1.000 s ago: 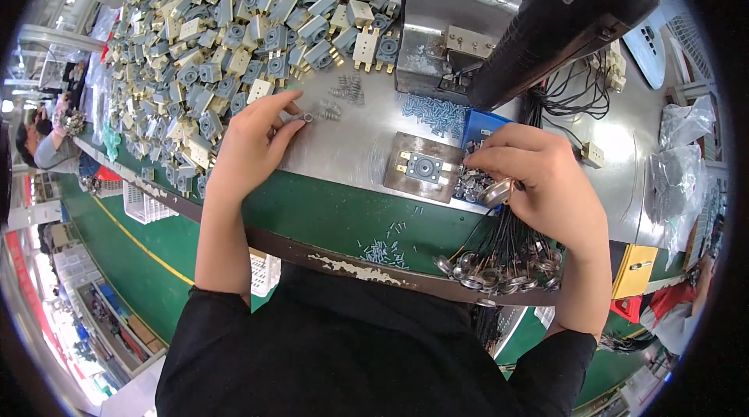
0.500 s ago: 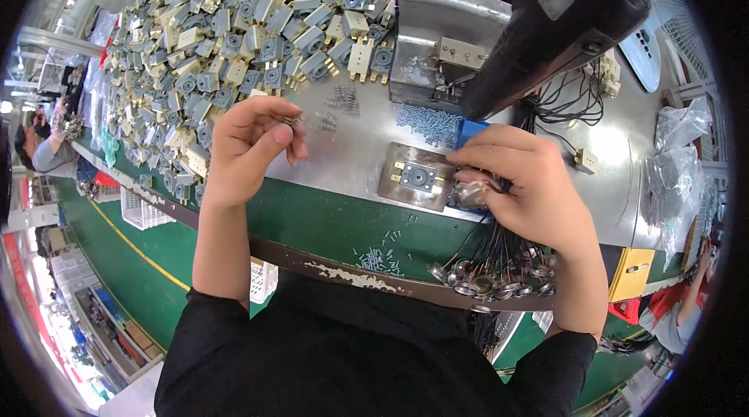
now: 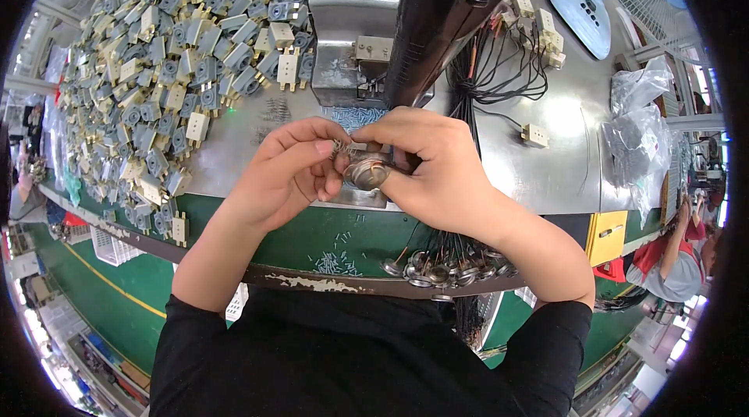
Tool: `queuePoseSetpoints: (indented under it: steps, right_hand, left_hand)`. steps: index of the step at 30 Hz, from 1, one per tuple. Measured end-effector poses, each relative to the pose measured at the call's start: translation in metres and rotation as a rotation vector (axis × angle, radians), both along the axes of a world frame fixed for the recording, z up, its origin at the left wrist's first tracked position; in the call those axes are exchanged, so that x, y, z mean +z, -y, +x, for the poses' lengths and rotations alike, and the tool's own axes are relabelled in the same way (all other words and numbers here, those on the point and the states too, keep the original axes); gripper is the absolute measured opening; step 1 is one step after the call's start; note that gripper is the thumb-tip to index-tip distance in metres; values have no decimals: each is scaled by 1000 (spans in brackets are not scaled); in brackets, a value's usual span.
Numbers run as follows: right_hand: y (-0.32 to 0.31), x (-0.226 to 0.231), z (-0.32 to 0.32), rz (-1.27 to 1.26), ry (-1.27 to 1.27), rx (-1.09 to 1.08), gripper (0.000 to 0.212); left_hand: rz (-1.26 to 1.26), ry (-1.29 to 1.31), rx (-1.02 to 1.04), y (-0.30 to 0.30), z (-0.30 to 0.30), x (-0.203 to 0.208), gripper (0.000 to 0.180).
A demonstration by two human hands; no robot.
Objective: Assembling small electronic components by inserting them into a fixture and securing them with a pneumatic screwdriver.
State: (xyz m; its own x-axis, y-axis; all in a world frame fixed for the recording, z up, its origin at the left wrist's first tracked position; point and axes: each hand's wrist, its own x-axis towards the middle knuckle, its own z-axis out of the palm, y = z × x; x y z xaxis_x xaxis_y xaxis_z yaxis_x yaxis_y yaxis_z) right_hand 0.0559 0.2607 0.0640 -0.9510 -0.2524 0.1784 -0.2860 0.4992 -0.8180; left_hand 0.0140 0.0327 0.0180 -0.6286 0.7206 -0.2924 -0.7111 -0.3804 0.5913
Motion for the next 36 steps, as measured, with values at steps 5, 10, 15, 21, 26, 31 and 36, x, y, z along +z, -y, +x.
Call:
queuePoseSetpoints:
  steps: [5,10,15,21,26,31,36]
  right_hand:
    - [1,1,0,-33,160,17,27]
    - [3,-3,-1,-22,174,68,20]
    - [0,-7,-2,-31,148,113,19]
    - [2,2,-1,27,118,129,8]
    - [4,-7,0,103,-37,192,3]
    - [7,-6,0,170,11,209,5]
    - [6,-6,-1,111,-19,175,7]
  left_hand:
    - [-27,-99,-31,5,0,-2,22]
    - [-87,-289,-65,13,1,1,23]
    - [-137,-381,-21,12,5,2,19]
    - [-544,-1399,348,17,5,0,24]
    - [-451,-1825,535,19,-3,-7,28]
    - [-375,-2072,519,17,-1,-4,26]
    - [-430,-1627,438,9,7,-13,22]
